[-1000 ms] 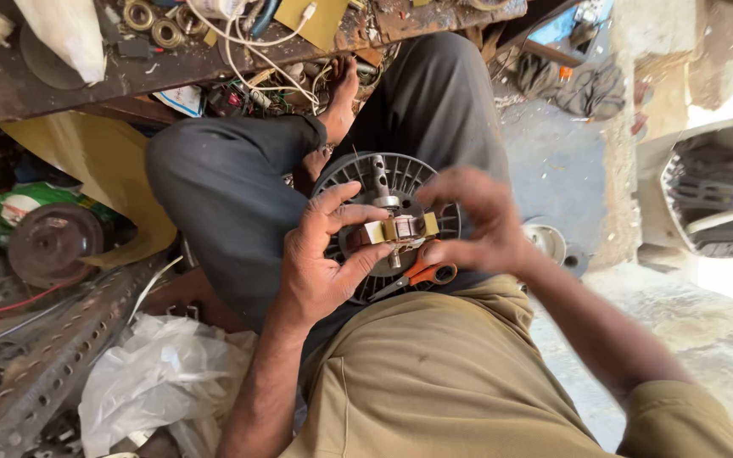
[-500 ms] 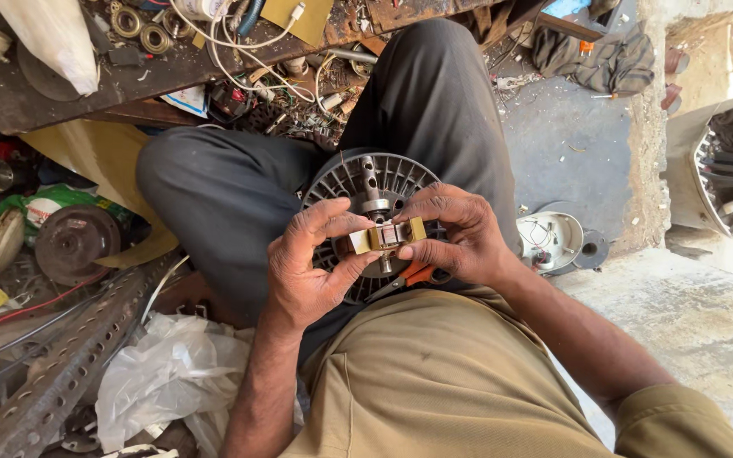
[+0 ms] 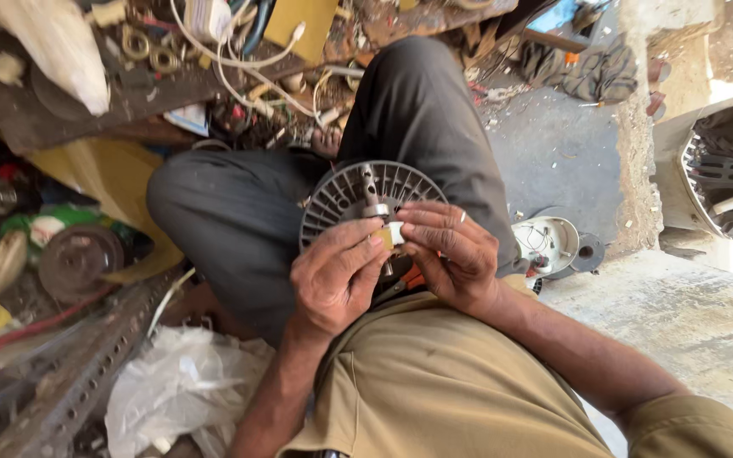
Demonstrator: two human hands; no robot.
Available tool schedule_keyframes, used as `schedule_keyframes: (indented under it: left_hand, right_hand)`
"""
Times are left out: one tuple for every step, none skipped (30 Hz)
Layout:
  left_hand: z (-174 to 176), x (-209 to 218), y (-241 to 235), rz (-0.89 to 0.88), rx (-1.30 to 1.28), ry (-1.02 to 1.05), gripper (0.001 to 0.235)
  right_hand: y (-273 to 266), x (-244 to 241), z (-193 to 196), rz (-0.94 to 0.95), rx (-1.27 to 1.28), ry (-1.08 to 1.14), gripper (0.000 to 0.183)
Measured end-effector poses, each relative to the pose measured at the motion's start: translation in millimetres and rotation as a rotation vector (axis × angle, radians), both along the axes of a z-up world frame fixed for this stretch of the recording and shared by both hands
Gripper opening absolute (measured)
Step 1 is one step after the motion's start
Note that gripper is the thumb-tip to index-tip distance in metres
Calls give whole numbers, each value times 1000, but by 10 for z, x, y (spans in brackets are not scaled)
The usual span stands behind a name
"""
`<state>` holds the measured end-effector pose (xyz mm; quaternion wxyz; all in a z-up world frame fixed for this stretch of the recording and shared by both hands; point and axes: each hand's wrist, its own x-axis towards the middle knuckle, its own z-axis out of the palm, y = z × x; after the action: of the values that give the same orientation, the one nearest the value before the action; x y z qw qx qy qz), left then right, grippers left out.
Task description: The person applies tape to a fan stator, uses scissors to cut the tape, and wraps wires around the stator components while sitting on the floor.
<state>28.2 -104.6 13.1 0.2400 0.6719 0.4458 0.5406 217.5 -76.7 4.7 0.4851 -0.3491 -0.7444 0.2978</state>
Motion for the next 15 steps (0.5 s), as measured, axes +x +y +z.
schedule_keyframes:
  left_hand:
    - [-5, -2, -21, 9, 0, 31, 22]
    - [-13, -13, -39, 18, 0, 63, 22]
    - [-23, -6, -92, 40, -13, 91, 23]
    - [-42, -3, -123, 31, -5, 86, 23]
    - [-56, -12, -136, 29, 4, 86, 23]
    - [-59, -23, -154, 27, 14, 86, 23]
    - [-47, -37, -177, 38, 15, 104, 24]
    - [-29, -47, -207, 49, 17, 121, 25]
    - [-15, -55, -234, 60, 14, 140, 25]
    - [-29, -63, -210, 64, 16, 129, 25]
    - [-60, -71, -170, 73, 13, 118, 25]
    - [-77, -79, -160, 81, 10, 106, 25]
    - [-78, -70, -172, 100, 7, 107, 25]
    - [-75, -47, -189, 120, 3, 108, 25]
    - [-68, -21, -216, 134, -3, 106, 25]
  right_hand:
    - [-2, 4, -15, -7, 7, -8, 19]
    - [-7, 8, -38, -14, 14, -16, 18]
    - [-41, 31, -57, -8, 10, -28, 17]
    - [-70, 53, -78, 3, 7, -26, 17]
    - [-73, 62, -99, 22, 7, -20, 17]
    - [-77, 64, -112, 40, 7, -13, 18]
    - [-67, 50, -123, 55, 7, -1, 17]
    - [-57, 32, -127, 70, 7, 11, 16]
    - [-52, 17, -128, 84, 2, 24, 15]
    - [-26, -7, -135, 56, 26, 7, 16]
    - [-2, -39, -146, 32, 45, -11, 17]
    - [7, -65, -146, 8, 65, -28, 18]
    - [7, -80, -127, -2, 87, -44, 18]
    - [-15, -88, -101, -11, 110, -60, 18]
    - [-41, -81, -78, -25, 130, -79, 18]
